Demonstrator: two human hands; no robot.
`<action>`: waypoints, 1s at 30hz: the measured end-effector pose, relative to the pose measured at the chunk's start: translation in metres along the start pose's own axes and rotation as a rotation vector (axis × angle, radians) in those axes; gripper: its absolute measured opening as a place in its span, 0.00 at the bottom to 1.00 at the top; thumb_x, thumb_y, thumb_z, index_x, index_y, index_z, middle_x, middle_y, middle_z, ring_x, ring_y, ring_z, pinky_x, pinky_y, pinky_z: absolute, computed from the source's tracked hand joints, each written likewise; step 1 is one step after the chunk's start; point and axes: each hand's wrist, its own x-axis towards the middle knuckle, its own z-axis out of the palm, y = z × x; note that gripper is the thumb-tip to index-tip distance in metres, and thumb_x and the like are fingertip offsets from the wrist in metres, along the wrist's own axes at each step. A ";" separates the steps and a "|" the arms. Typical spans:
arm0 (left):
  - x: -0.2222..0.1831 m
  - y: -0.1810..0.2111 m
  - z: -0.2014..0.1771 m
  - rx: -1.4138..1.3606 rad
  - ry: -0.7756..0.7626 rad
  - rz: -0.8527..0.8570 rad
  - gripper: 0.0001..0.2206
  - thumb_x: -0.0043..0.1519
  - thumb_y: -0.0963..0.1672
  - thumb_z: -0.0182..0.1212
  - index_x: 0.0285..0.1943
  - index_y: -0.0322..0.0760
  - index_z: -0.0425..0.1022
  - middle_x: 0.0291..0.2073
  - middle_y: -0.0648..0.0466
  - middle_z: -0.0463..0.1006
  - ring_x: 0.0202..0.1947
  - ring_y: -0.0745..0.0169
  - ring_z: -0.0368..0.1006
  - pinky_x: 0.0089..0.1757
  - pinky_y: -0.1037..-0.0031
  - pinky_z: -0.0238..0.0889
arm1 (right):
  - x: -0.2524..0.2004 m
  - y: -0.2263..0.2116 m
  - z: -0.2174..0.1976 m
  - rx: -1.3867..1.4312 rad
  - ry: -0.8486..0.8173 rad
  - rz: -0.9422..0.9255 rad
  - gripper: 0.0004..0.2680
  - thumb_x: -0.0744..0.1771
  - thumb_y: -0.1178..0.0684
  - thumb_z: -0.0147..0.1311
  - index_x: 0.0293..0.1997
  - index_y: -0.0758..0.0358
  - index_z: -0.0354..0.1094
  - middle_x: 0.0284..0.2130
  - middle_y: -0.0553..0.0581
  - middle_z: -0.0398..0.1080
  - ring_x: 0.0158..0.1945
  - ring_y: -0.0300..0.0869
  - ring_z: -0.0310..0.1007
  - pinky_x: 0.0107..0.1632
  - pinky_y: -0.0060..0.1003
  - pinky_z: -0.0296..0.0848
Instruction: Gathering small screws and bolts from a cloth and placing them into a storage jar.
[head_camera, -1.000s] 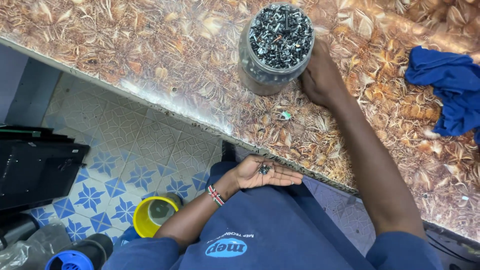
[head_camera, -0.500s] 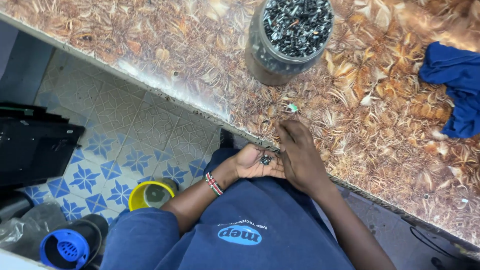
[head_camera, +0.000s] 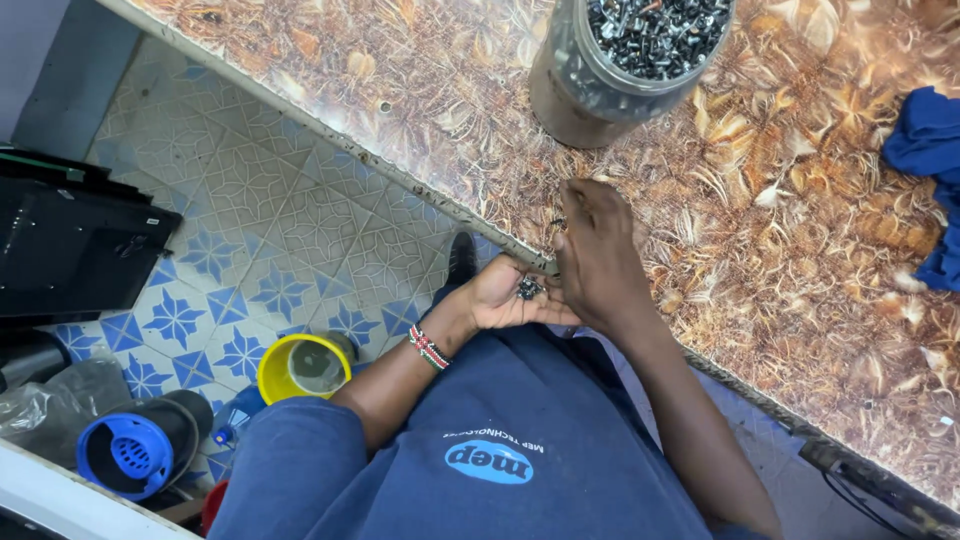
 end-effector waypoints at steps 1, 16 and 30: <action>0.001 0.005 -0.009 0.039 0.021 0.047 0.22 0.68 0.47 0.49 0.58 0.17 0.68 0.49 0.30 0.75 0.54 0.27 0.74 0.58 0.35 0.59 | 0.005 0.002 0.010 -0.060 -0.017 -0.003 0.19 0.74 0.50 0.34 0.73 0.72 0.54 0.60 0.73 0.60 0.69 0.66 0.55 0.69 0.62 0.53; -0.044 0.004 0.009 0.411 0.373 0.188 0.16 0.71 0.45 0.43 0.51 0.26 0.74 0.39 0.38 0.83 0.40 0.45 0.83 0.40 0.64 0.79 | -0.057 -0.037 -0.020 0.302 0.172 0.035 0.15 0.71 0.52 0.45 0.64 0.69 0.68 0.59 0.66 0.66 0.66 0.61 0.63 0.67 0.56 0.60; -0.031 0.089 0.335 0.919 -0.325 0.970 0.14 0.66 0.49 0.43 0.28 0.43 0.64 0.19 0.61 0.60 0.16 0.73 0.48 0.17 0.78 0.44 | -0.081 -0.038 -0.047 0.262 0.243 0.313 0.15 0.71 0.45 0.45 0.56 0.63 0.73 0.54 0.63 0.74 0.61 0.53 0.70 0.62 0.51 0.69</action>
